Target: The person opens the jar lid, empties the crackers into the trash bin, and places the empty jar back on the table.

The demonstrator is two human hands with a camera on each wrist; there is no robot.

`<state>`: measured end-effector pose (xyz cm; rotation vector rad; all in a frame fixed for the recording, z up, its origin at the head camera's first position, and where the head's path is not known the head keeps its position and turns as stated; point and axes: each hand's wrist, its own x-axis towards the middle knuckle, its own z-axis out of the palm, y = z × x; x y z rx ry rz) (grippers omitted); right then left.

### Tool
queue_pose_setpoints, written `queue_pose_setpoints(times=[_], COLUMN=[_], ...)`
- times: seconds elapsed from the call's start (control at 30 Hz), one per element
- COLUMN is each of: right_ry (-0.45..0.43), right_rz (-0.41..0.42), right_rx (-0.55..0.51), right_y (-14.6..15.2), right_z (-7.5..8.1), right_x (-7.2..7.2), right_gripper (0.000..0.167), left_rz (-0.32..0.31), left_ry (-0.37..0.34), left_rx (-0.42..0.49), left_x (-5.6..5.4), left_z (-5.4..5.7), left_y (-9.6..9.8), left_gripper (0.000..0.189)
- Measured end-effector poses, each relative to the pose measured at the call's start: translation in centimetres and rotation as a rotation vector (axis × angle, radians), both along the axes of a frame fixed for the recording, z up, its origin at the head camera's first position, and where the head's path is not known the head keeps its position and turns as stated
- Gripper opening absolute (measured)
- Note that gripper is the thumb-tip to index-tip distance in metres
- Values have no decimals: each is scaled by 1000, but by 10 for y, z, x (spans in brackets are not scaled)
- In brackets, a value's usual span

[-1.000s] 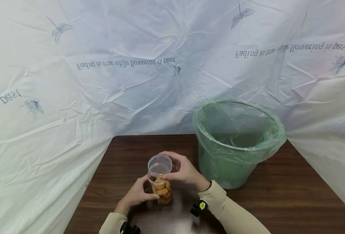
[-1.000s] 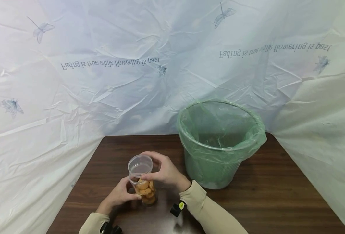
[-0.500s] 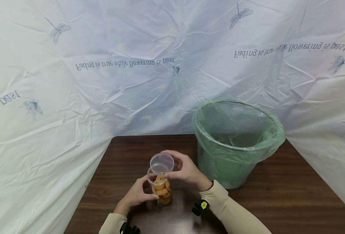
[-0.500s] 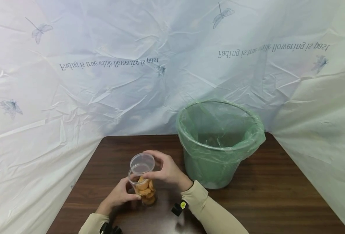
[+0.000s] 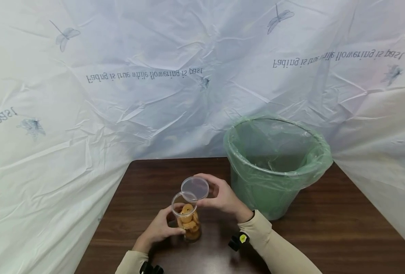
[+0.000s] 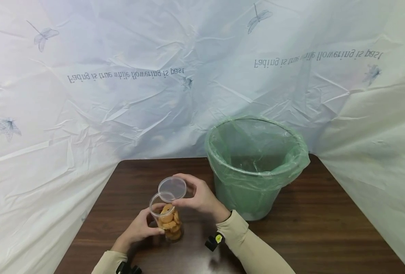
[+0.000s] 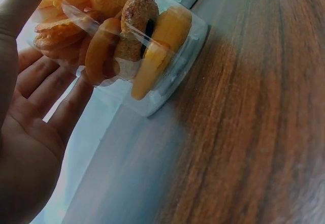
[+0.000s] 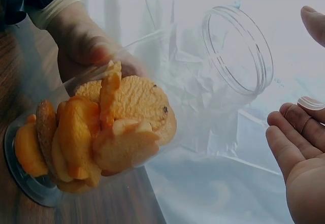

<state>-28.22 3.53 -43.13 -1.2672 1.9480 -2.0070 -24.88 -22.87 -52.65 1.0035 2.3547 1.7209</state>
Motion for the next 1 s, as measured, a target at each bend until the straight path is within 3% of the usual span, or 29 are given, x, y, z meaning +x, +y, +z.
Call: queue_pose_setpoints(times=[0.57,1.0], right_ry=[29,-9], right_rz=[-44,-77], right_rx=[-14,7], right_y=[17,29], right_z=[-7,-14], right_x=[-3,-1], right_gripper=[66,67], left_rz=[-1,37], left_ry=[-14,-63], left_rx=[4,-34], left_x=[-3,-2], left_z=[-1,-2], left_y=[0,1], left_gripper=[67,68])
